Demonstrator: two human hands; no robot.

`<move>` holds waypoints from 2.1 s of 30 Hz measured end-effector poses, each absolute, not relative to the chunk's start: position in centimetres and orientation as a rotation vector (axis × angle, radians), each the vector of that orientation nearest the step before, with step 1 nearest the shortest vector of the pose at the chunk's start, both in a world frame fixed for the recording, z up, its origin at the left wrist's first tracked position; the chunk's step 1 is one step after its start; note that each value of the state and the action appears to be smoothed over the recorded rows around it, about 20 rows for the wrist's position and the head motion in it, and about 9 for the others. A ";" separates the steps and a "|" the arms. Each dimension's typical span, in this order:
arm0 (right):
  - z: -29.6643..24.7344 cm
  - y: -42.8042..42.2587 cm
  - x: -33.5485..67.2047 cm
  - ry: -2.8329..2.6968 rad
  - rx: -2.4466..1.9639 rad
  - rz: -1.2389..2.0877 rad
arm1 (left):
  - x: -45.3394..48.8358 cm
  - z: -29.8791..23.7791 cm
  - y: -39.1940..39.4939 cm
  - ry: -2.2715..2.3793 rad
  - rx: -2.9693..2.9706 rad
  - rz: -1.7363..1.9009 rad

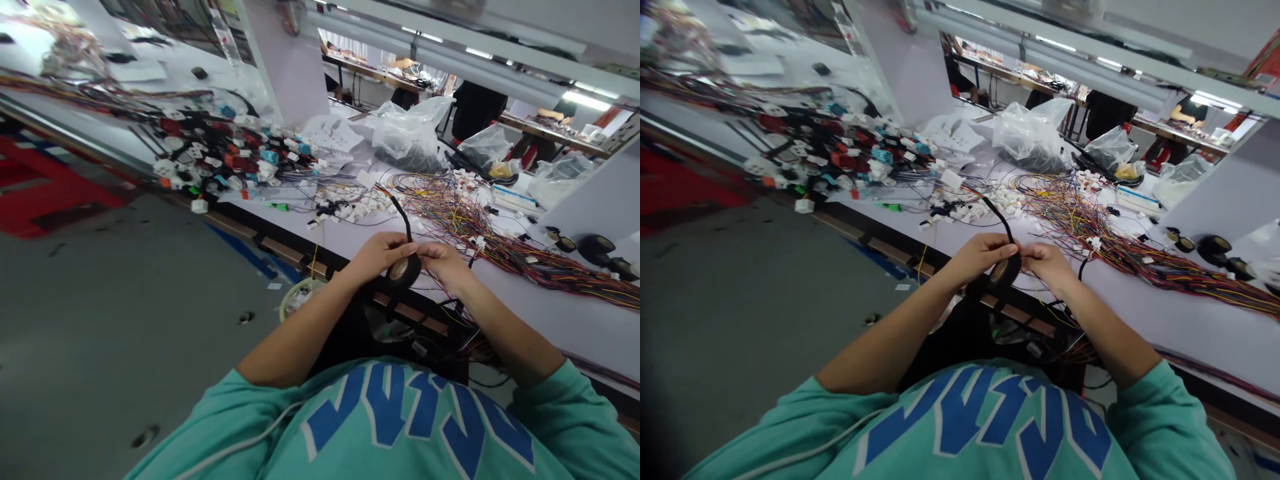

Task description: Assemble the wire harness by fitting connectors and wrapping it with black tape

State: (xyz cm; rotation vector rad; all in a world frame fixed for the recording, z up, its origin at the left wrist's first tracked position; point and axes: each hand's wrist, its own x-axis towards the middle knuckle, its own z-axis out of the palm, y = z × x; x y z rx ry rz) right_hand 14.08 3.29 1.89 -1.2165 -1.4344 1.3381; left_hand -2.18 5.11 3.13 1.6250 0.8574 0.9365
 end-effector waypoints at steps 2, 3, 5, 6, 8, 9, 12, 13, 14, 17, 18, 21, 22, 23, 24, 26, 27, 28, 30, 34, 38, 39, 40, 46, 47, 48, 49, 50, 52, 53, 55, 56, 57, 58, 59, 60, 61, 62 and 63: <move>1.8 3.2 14.2 -1.581 -1.256 1.190 | -2.5 3.2 5.2 0.870 1.647 0.886; 1.9 2.9 14.2 -1.696 -1.275 1.034 | -2.6 3.2 5.3 0.888 1.634 0.883; 2.4 2.1 14.2 -1.985 -1.248 0.576 | -2.6 3.2 5.5 0.930 1.583 0.893; 2.8 1.7 14.1 -2.141 -1.180 0.316 | -2.5 3.2 5.6 0.940 1.550 0.896; 3.6 0.6 13.8 -2.435 -0.940 -0.145 | -2.2 3.2 5.7 0.938 1.475 0.890; 3.9 0.1 13.6 -2.558 -0.802 -0.324 | -2.0 3.1 5.8 0.932 1.436 0.889; 4.9 -1.2 13.5 -2.737 -0.561 -0.616 | -1.8 2.7 5.8 0.923 1.324 0.914; 5.1 -1.5 13.8 -2.756 -0.575 -0.613 | -1.9 2.5 5.7 0.920 1.296 0.922; 5.3 -1.8 14.3 -2.759 -0.640 -0.567 | -2.0 2.3 5.7 0.919 1.279 0.928; 5.5 -1.7 16.3 -2.670 -1.024 -0.336 | -2.4 1.8 5.3 0.934 1.351 0.928; 5.4 -1.3 16.9 -2.625 -1.160 -0.271 | -2.5 1.9 5.1 0.932 1.430 0.926; 4.4 0.9 17.4 -2.554 -1.334 -0.083 | -2.8 2.8 4.6 0.864 1.790 0.949; 3.9 1.9 17.0 -2.552 -1.295 0.006 | -2.8 3.2 4.5 0.821 1.924 0.968; 3.3 2.8 16.6 -2.550 -1.216 0.107 | -2.7 3.6 4.6 0.776 2.044 0.995; 2.7 3.6 16.0 -2.523 -1.140 0.186 | -2.6 3.9 4.7 0.734 2.136 1.029; 1.7 4.7 15.0 -2.421 -1.084 0.325 | -2.4 4.1 5.0 0.660 2.191 1.092; 1.3 5.0 14.7 -2.356 -1.123 0.394 | -2.2 3.9 5.2 0.636 2.142 1.109; 1.1 5.1 14.7 -2.298 -1.194 0.472 | -2.1 3.7 5.4 0.624 2.047 1.102; 1.0 4.6 15.2 -2.206 -1.356 0.600 | -1.9 3.0 5.7 0.632 1.785 1.032; 2.2 2.1 17.1 -2.221 -1.307 0.325 | -1.4 2.0 5.6 0.739 1.403 0.910; 3.6 -1.0 16.4 -2.660 -0.842 -0.259 | -1.0 2.1 5.5 0.782 1.326 0.881; 3.8 -1.6 15.8 -2.760 -0.727 -0.379 | -0.9 2.2 5.5 0.775 1.331 0.877; 4.1 -2.1 15.4 -2.833 -0.636 -0.477 | -0.9 2.2 5.5 0.769 1.345 0.877; 6.5 -2.9 16.1 -2.889 -0.926 -0.388 | -1.7 1.6 5.6 0.740 1.452 0.909; 6.8 -2.7 16.6 -2.854 -1.074 -0.334 | -1.8 1.5 5.6 0.731 1.477 0.904; 6.9 -2.2 17.0 -2.816 -1.209 -0.284 | -1.9 1.6 5.4 0.724 1.510 0.893; 6.7 -1.6 17.2 -2.784 -1.318 -0.225 | -2.0 1.7 5.3 0.721 1.551 0.877; 6.4 -0.9 17.4 -2.760 -1.388 -0.152 | -2.0 1.9 5.2 0.722 1.594 0.860; 5.2 0.7 17.4 -2.723 -1.420 0.046 | -2.0 2.4 5.1 0.740 1.667 0.839; 4.4 1.5 17.4 -2.697 -1.386 0.165 | -2.0 2.6 5.0 0.760 1.697 0.829; 3.0 2.7 17.3 -2.607 -1.289 0.368 | -1.8 3.1 4.9 0.834 1.748 0.813; 2.4 3.1 17.3 -2.555 -1.243 0.441 | -1.7 3.2 4.7 0.891 1.779 0.802; 2.0 3.3 17.4 -2.507 -1.211 0.493 | -1.6 3.4 4.5 0.969 1.823 0.786; 1.6 3.5 17.5 -2.472 -1.195 0.526 | -1.4 3.5 4.2 1.069 1.880 0.761; 1.5 3.5 17.7 -2.448 -1.195 0.542 | -1.2 3.5 3.9 1.191 1.945 0.723; 1.4 3.4 17.8 -2.435 -1.204 0.545 | -0.9 3.5 3.6 1.318 2.012 0.666; 1.4 3.4 17.9 -2.429 -1.216 0.542 | -0.6 3.4 3.2 1.436 2.072 0.597; 1.4 3.3 17.9 -2.429 -1.226 0.535 | -0.2 3.2 2.9 1.534 2.113 0.530; 1.4 3.2 17.9 -2.430 -1.234 0.521 | 0.1 3.0 2.6 1.605 2.132 0.475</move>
